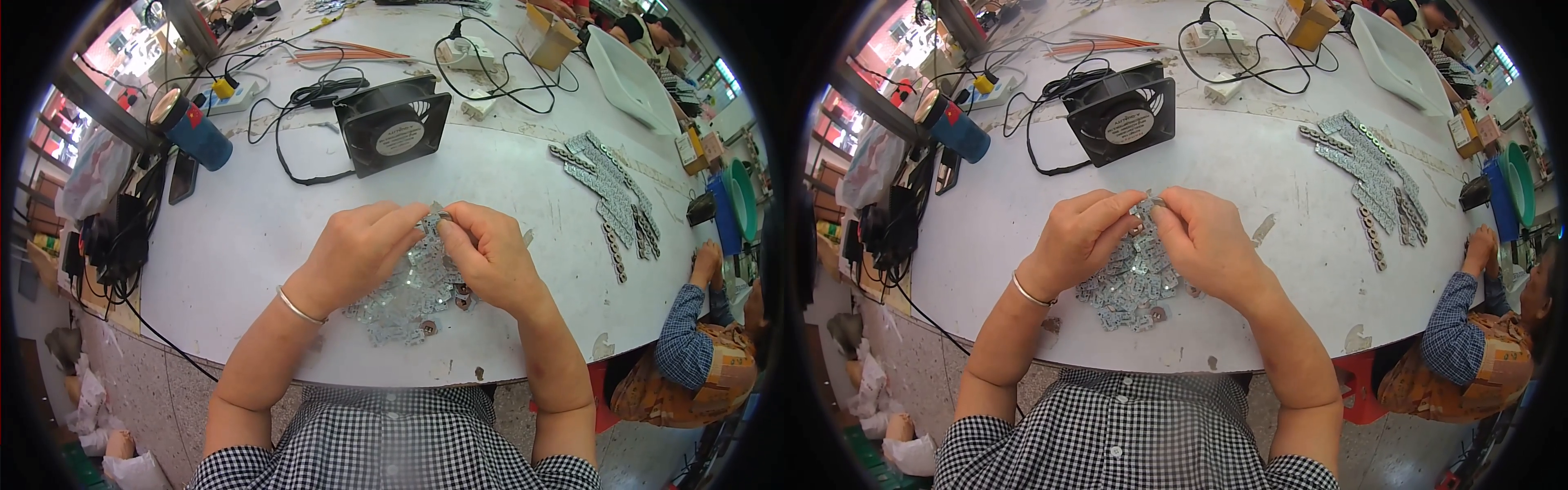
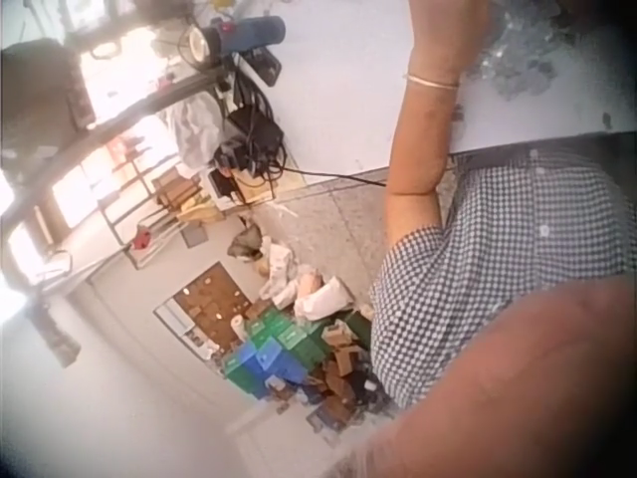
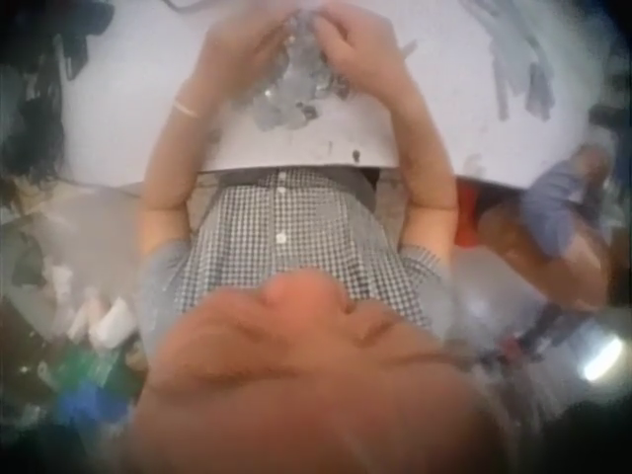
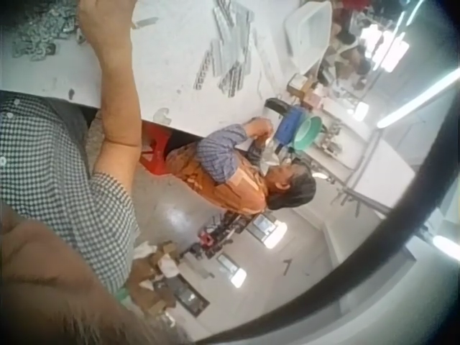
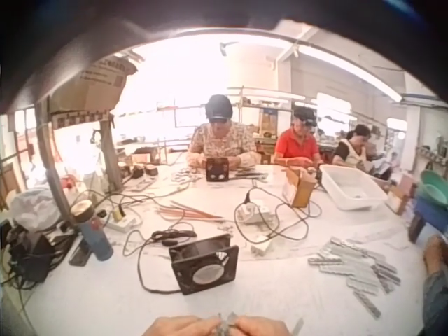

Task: Testing and inspecting small electronic LED components at a workshop table.

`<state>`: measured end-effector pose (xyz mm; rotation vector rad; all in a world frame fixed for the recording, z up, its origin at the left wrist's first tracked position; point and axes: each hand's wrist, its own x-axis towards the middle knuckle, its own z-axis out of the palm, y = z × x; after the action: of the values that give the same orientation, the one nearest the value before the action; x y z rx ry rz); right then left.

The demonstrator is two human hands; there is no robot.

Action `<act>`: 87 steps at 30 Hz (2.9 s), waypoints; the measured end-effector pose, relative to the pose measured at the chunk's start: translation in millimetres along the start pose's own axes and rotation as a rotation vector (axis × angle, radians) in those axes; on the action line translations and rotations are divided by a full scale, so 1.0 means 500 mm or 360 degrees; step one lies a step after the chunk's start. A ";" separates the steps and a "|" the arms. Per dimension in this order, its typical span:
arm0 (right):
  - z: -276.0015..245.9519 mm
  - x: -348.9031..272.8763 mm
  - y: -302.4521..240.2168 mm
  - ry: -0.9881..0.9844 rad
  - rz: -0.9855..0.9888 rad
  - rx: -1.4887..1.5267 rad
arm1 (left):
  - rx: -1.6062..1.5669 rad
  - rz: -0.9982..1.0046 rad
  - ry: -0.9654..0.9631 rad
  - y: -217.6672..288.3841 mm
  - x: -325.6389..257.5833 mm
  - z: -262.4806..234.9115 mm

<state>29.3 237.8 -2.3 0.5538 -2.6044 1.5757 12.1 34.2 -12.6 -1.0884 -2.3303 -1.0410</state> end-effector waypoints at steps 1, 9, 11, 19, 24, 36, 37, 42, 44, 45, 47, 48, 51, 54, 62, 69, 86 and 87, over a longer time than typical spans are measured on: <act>0.000 0.000 0.001 -0.0003 -0.0017 -0.0009 | -0.0001 0.0000 0.0001 0.000 0.001 -0.001; 0.000 0.000 0.001 -0.0031 0.0038 0.0070 | 0.0266 0.0136 -0.0042 0.000 0.004 -0.004; -0.001 0.000 0.001 -0.0029 0.0032 0.0044 | 0.0254 0.0125 -0.0035 0.003 0.005 -0.004; 0.007 0.002 0.005 0.0077 -0.0116 -0.0032 | 0.0149 0.0103 0.0077 -0.002 0.005 0.004; 0.016 0.006 0.011 0.0141 -0.0111 -0.0100 | 0.0127 -0.0031 0.0104 -0.004 0.008 0.008; 0.024 0.018 0.013 0.0152 0.0027 0.0183 | 0.0103 -0.0121 0.0205 0.000 0.009 0.014; 0.025 0.017 0.007 0.0067 0.0189 0.0378 | 0.0102 -0.0121 0.0207 0.000 0.006 0.011; 0.054 0.039 0.001 0.0241 -0.0081 0.0107 | 0.0089 -0.0131 0.0320 -0.018 0.000 0.004; 0.057 0.050 -0.011 0.0275 -0.0176 -0.0046 | 0.0096 -0.0145 0.0350 -0.026 -0.002 -0.002; 0.057 0.055 -0.015 0.0245 -0.0144 -0.0028 | 0.0095 -0.0170 0.0360 -0.029 -0.004 -0.005; 0.059 0.066 -0.019 0.0205 -0.0121 -0.0017 | 0.0089 -0.0186 0.0400 -0.031 -0.003 -0.009; 0.060 0.072 -0.021 0.0205 -0.0134 -0.0026 | 0.0079 -0.0203 0.0422 -0.030 -0.002 -0.011; 0.063 0.077 -0.029 0.0190 -0.0104 -0.0004 | 0.0066 -0.0202 0.0470 -0.033 -0.001 -0.016; 0.062 0.079 -0.026 0.0152 0.0002 0.0021 | 0.0055 -0.0254 0.0479 -0.036 -0.002 -0.012; 0.056 0.080 -0.023 0.0126 0.0117 0.0052 | 0.0046 -0.0255 0.0476 -0.032 -0.003 -0.010; 0.055 0.081 -0.026 0.0155 0.0090 0.0011 | 0.0036 -0.0252 0.0478 -0.028 -0.003 -0.008; 0.033 -0.031 -0.007 0.0248 0.0171 0.0141 | -0.0489 -0.0436 0.0053 0.015 -0.008 0.010; 0.023 -0.034 -0.001 0.0250 0.0175 0.0138 | -0.0399 -0.0335 0.0030 0.015 -0.005 0.012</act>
<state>47.0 232.3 -11.3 0.2823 -2.4995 1.6953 19.5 40.7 -14.4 -0.9257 -2.3850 -1.4465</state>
